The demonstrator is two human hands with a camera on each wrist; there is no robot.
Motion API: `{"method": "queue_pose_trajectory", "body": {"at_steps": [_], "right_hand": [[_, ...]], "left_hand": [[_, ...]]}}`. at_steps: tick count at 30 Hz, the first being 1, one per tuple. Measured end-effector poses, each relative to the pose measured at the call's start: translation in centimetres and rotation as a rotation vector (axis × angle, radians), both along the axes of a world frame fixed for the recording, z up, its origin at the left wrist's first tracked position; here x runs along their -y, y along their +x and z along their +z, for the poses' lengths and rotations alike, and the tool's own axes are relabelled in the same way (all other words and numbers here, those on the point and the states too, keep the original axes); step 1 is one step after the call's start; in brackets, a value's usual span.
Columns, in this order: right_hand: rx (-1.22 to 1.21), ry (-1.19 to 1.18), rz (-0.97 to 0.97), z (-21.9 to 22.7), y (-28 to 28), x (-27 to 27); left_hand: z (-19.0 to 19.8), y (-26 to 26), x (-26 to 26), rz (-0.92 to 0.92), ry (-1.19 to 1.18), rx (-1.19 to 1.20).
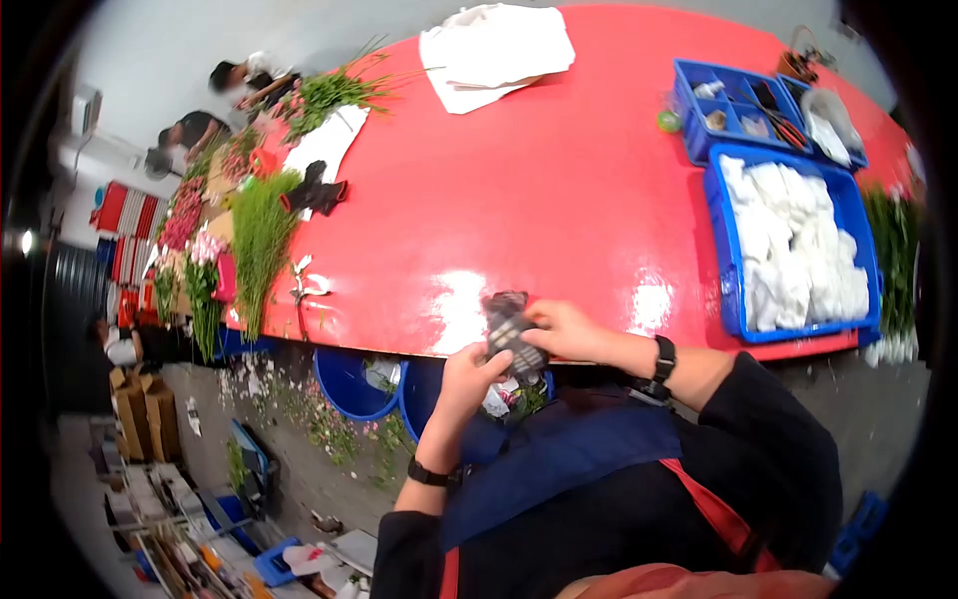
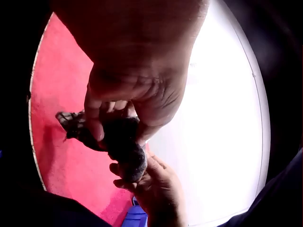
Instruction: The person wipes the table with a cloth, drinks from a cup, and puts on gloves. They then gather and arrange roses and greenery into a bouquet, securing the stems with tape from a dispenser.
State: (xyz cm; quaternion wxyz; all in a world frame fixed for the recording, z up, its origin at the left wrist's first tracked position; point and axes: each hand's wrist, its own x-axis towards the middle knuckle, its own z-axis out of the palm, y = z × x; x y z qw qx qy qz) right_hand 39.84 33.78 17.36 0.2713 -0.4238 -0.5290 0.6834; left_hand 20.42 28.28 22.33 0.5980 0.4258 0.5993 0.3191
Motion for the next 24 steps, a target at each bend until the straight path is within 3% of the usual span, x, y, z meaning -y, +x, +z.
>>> {"method": "queue_pose_trajectory", "body": {"at_steps": [1,3,4,7,9,10,11,13,14,17,19,21,23,24], "right_hand": [[0.010,0.186,-0.069,-0.4,1.1,-0.2],[0.075,0.002,-0.119,0.3,3.4,-1.4],[0.125,-0.041,-0.172,3.2,4.4,-2.3],[0.022,0.103,-0.335,4.4,7.2,-4.8],[0.009,0.245,-0.413,6.6,9.6,-4.8],[0.036,0.339,-0.453,7.0,11.0,-4.6],[0.120,0.391,-0.510,7.4,12.6,-4.2],[0.245,0.387,-0.577,7.4,15.9,-3.1],[0.350,0.369,-0.558,5.9,18.2,-2.7],[0.990,0.416,-0.373,1.1,22.3,0.6],[1.275,0.442,-0.245,1.2,20.5,2.9],[1.190,0.440,-0.093,-0.4,18.0,4.4],[1.035,0.657,-0.057,-3.8,14.6,5.9],[0.960,0.589,0.046,-3.0,11.5,6.4]], "left_hand": [[-0.1,0.7,-0.9,0.009,-0.018,-0.013],[-0.3,1.9,-3.2,0.029,-0.057,-0.039],[-0.6,2.7,-4.4,0.053,0.007,0.013],[-0.8,5.6,-7.9,0.106,0.181,0.117],[-1.2,7.5,-9.5,0.025,0.384,0.230],[-0.7,8.6,-9.6,-0.030,0.441,0.151],[0.2,9.3,-9.8,-0.092,0.496,0.072],[1.4,9.2,-9.1,-0.233,0.356,0.132],[0.9,8.6,-8.7,-0.329,0.313,0.039],[-2.4,5.1,-5.8,-0.369,0.112,0.103],[-4.3,0.8,-2.4,-0.230,-0.014,0.255],[-6.4,-3.3,1.7,0.006,-0.098,0.327],[-6.0,-7.0,6.6,0.241,-0.099,0.345],[-6.0,-9.0,9.3,0.333,-0.091,0.381]]}}
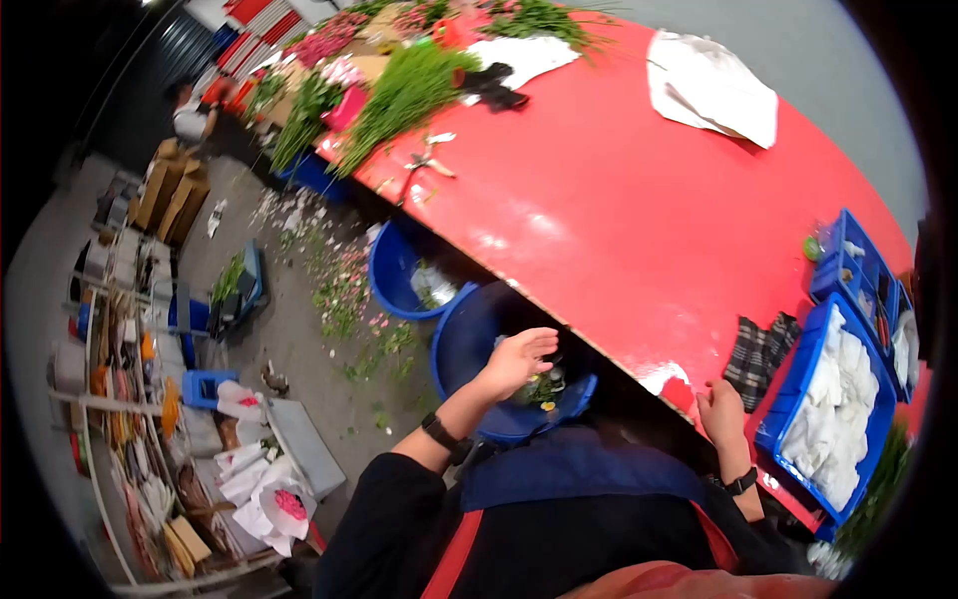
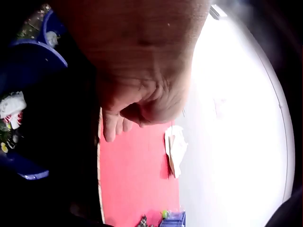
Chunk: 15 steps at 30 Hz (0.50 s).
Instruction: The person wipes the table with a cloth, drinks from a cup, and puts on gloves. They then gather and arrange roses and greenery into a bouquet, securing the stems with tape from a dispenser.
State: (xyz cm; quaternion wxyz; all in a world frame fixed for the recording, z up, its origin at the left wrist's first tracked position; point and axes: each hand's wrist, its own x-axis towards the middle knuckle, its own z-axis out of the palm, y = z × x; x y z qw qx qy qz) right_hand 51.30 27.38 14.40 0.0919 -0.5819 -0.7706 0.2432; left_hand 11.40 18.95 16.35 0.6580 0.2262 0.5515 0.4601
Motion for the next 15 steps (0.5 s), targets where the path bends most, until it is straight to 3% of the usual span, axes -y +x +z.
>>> {"method": "queue_pose_trajectory", "body": {"at_steps": [4,7,9,11,12,13,14,15], "right_hand": [[-0.158,0.117,0.219,-1.5,-11.2,3.5],[-0.256,0.023,0.274,-0.4,-20.8,8.3],[-0.258,0.045,0.409,-0.9,-26.8,11.3],[-0.157,-0.159,0.724,0.7,-32.5,13.1],[-0.155,-0.554,0.708,2.9,-36.1,13.9],[-0.200,-0.786,0.776,2.2,-38.6,14.1],[-0.224,-0.872,0.865,3.7,-41.8,14.7],[-0.344,-0.969,0.854,4.2,-44.6,15.2]], "left_hand": [[-3.7,-9.0,12.9,0.237,0.087,-0.259],[-4.0,-16.0,23.4,0.109,0.112,-0.918],[-3.4,-19.5,30.7,0.145,0.144,-1.178],[-4.0,-22.5,38.8,0.104,-0.040,-1.463],[-4.7,-23.7,43.2,0.204,-0.077,-1.362],[-5.4,-24.6,47.8,0.293,-0.114,-1.265],[-5.6,-24.9,51.7,0.546,-0.304,-0.845],[-4.9,-25.2,54.9,0.631,-0.425,-0.792]]}}
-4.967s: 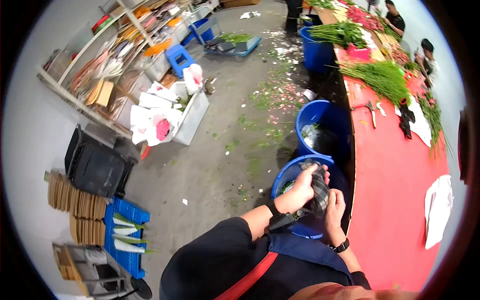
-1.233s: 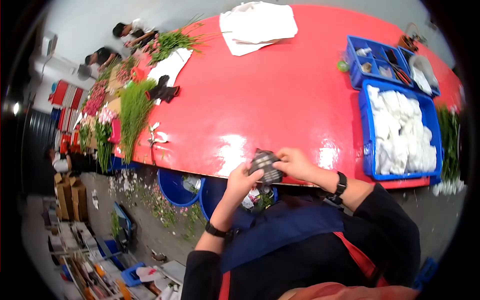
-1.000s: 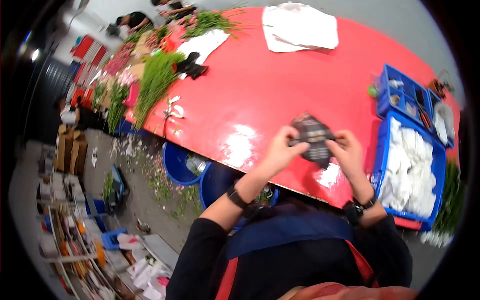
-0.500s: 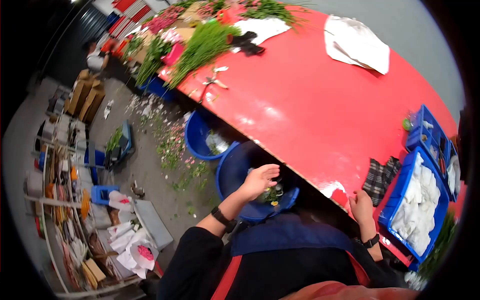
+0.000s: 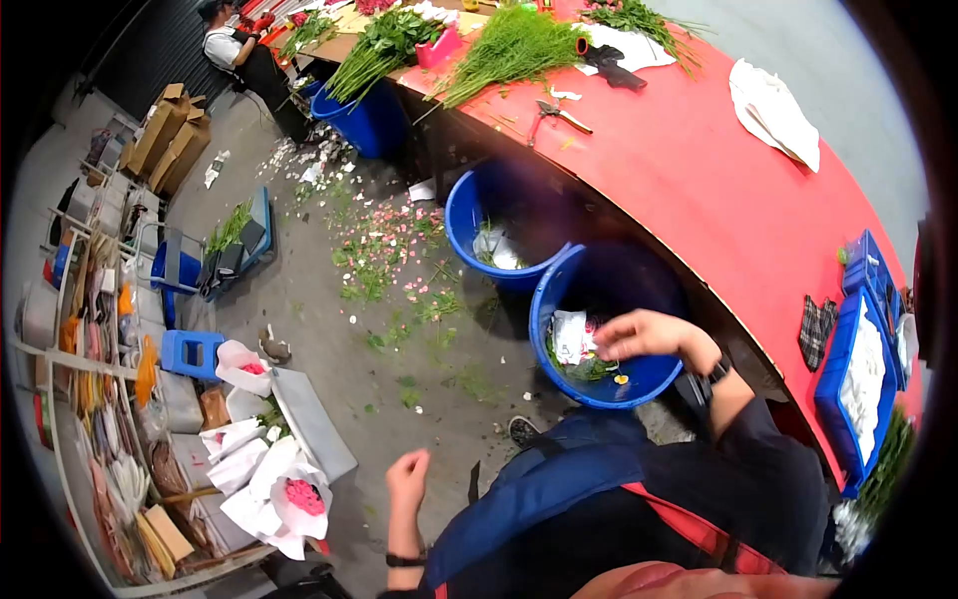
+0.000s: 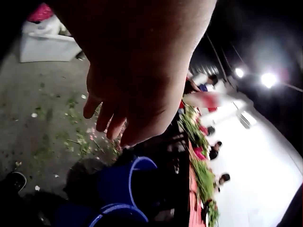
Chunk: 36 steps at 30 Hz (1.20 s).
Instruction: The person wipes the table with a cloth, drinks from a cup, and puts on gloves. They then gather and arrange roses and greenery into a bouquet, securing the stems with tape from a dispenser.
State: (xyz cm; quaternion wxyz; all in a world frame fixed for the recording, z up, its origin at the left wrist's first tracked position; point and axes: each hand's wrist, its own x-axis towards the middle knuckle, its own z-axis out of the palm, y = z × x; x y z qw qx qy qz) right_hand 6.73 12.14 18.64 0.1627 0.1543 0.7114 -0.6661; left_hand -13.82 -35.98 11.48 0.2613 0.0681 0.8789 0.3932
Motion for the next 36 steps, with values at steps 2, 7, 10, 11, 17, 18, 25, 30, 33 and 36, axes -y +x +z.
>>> {"method": "queue_pose_trajectory", "body": {"at_steps": [2,7,10,11,17,18,25,30,33,36], "right_hand": [[0.018,-0.634,-0.426,-0.4,-4.6,1.4],[0.014,1.218,-0.168,-7.4,-12.8,1.5],[0.081,0.879,-0.456,-5.9,-18.4,-0.8],[-0.002,0.987,-0.499,-5.6,-20.1,-2.1],[0.232,1.072,-0.804,-9.2,-31.6,-16.9],[0.274,1.132,-0.840,-9.8,-33.5,-19.2],[0.559,1.086,-0.907,-13.8,-40.7,-28.7],[0.658,1.136,-1.016,-13.7,-39.8,-30.6],[0.745,1.237,-1.056,-14.2,-38.9,-32.6],[0.720,1.386,-1.076,-10.1,-43.3,-32.0]], "left_hand": [[0.7,0.2,5.4,0.217,-0.093,0.031],[-4.9,0.2,15.5,0.492,-0.141,-0.198],[-4.3,-3.2,14.9,0.472,-0.165,-0.115],[-3.4,-5.8,13.3,0.440,-0.125,-0.064],[-3.1,-23.5,4.8,0.194,-0.049,-0.175],[-3.6,-26.4,2.9,0.161,-0.040,-0.179],[-3.5,-44.2,-10.7,-0.137,-0.237,-0.001],[-4.3,-55.3,-13.8,-0.081,-0.319,0.006],[-5.1,-61.1,-16.4,-0.223,-0.309,0.053],[-3.8,-66.7,-22.7,-0.362,-0.404,0.060]]}}
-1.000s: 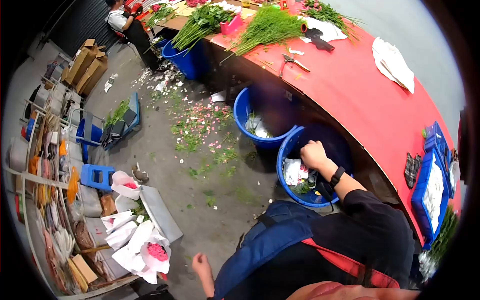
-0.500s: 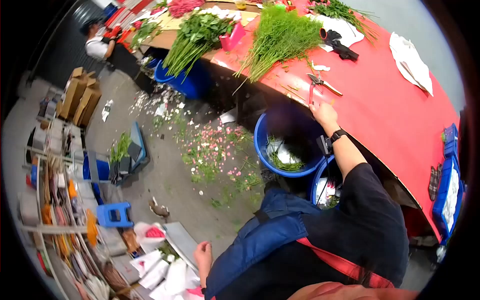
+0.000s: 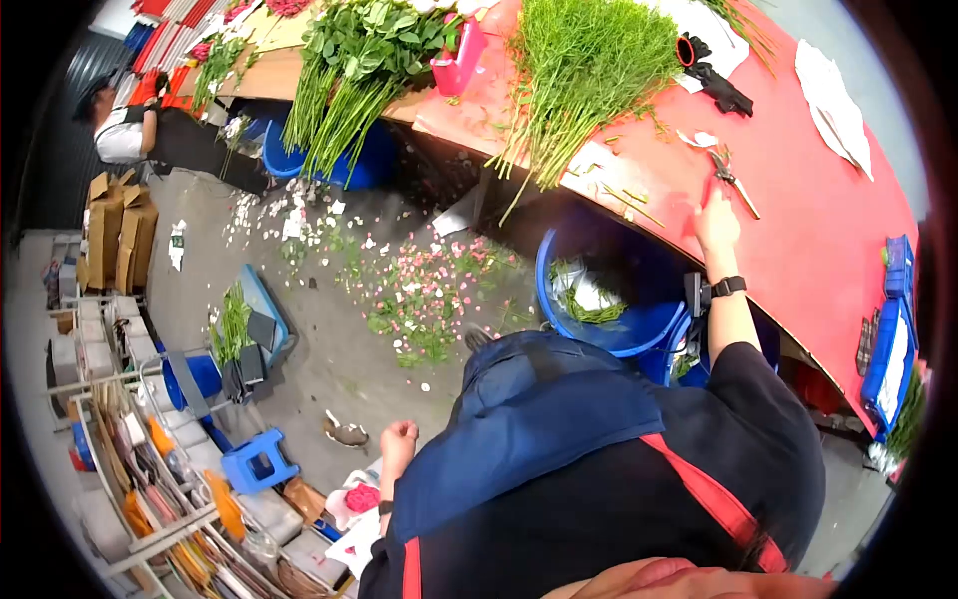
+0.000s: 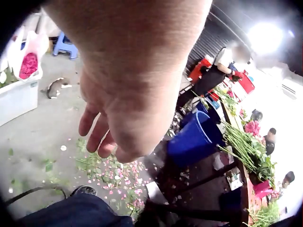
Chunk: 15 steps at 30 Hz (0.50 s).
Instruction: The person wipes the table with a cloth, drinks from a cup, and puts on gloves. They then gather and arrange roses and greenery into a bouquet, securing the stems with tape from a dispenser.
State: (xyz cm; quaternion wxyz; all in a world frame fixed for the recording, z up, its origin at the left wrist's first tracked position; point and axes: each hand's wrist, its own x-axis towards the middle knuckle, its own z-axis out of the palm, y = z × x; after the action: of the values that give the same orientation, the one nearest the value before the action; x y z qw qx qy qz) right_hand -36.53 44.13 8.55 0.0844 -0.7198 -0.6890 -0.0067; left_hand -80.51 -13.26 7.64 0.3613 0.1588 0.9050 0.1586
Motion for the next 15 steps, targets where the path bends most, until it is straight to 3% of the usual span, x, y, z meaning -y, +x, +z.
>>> {"method": "queue_pose_trajectory", "body": {"at_steps": [1,3,5,7,10,12,13,15], "right_hand": [[0.005,0.069,0.011,1.0,-2.5,0.4],[-0.334,0.158,0.241,-0.8,-7.3,-0.3],[-0.777,-0.003,0.296,-0.4,-14.9,0.0],[-0.801,0.049,0.342,-1.3,-21.4,-1.2],[-0.516,-0.185,0.088,-1.3,-29.3,-3.4],[-0.529,-0.336,-0.041,-2.1,-32.2,-4.7],[-0.660,-0.417,-0.093,-2.1,-33.0,-5.1],[-1.066,-0.253,-0.191,-1.9,-34.1,-5.0]], "left_hand": [[0.3,-2.1,-2.6,-0.048,-0.031,-0.008],[-1.0,-7.4,-6.7,-0.109,0.036,0.009],[-2.4,-13.2,-10.9,-0.205,0.104,-0.002],[-3.3,-19.4,-16.0,-0.336,0.178,-0.047],[-0.9,-26.5,-24.3,-0.446,0.227,-0.109],[-0.4,-30.9,-28.9,-0.521,0.297,-0.065],[1.1,-31.7,-31.1,-0.548,0.334,-0.070],[3.1,-33.3,-34.9,-0.648,0.387,-0.075]]}}
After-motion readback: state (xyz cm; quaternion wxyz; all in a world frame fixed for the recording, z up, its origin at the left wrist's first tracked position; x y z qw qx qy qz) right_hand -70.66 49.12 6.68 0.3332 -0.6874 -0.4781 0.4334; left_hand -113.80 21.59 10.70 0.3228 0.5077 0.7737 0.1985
